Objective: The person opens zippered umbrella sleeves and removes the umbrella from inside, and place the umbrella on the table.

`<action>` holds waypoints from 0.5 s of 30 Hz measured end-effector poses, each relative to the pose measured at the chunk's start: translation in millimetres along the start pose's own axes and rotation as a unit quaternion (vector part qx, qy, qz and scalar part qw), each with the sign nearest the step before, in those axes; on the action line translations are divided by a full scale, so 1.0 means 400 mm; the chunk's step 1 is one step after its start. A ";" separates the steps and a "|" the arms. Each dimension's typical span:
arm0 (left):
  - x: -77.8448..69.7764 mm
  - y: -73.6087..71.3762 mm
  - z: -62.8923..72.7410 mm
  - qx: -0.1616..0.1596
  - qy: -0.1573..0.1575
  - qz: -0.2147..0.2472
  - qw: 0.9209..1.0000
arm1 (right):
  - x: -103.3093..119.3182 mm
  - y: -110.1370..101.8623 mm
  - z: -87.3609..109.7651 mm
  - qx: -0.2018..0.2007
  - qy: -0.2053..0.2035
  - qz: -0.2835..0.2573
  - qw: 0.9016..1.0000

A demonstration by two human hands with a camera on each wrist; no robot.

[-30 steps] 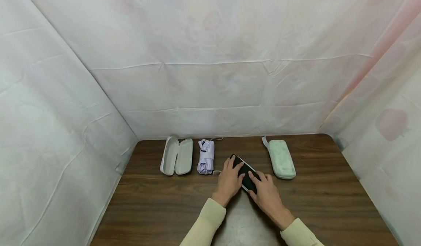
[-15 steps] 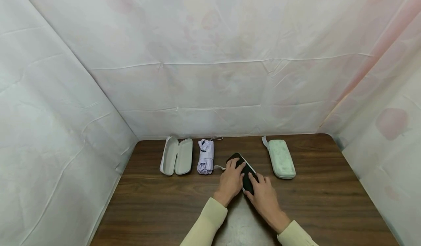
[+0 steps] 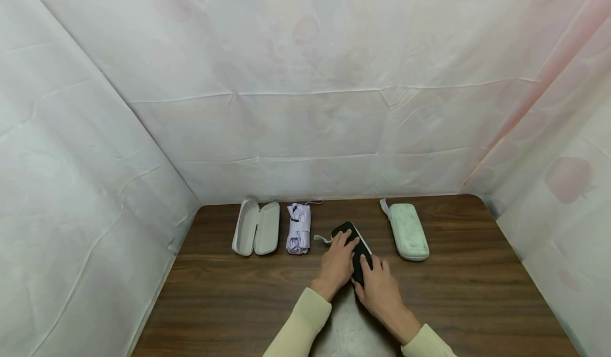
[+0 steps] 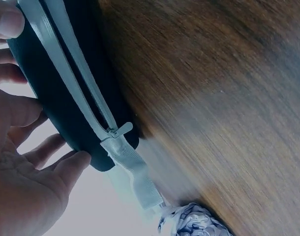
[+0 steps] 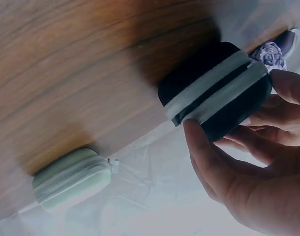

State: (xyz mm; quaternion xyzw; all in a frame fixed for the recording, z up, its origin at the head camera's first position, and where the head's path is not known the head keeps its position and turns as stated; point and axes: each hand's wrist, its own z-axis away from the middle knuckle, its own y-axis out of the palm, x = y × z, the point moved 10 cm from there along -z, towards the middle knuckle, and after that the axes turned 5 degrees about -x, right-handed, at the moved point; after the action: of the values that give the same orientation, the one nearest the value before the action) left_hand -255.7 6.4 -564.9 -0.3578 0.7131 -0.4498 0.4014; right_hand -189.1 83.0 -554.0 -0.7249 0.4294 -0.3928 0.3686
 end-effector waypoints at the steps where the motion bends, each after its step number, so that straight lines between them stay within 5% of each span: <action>1: 0.000 0.002 0.000 0.004 0.000 -0.001 1.000 | 0.002 -0.001 0.001 0.002 0.000 0.000 1.000; 15: -0.008 0.008 -0.004 0.019 0.013 0.034 0.999 | 0.015 -0.003 0.002 0.018 0.010 -0.016 1.000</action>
State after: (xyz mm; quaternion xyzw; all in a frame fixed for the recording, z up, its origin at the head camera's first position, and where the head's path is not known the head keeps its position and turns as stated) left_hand -256.3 10.9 -566.5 -0.3195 0.7214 -0.4539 0.4141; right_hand -186.0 78.2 -551.8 -0.7210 0.4144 -0.4138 0.3705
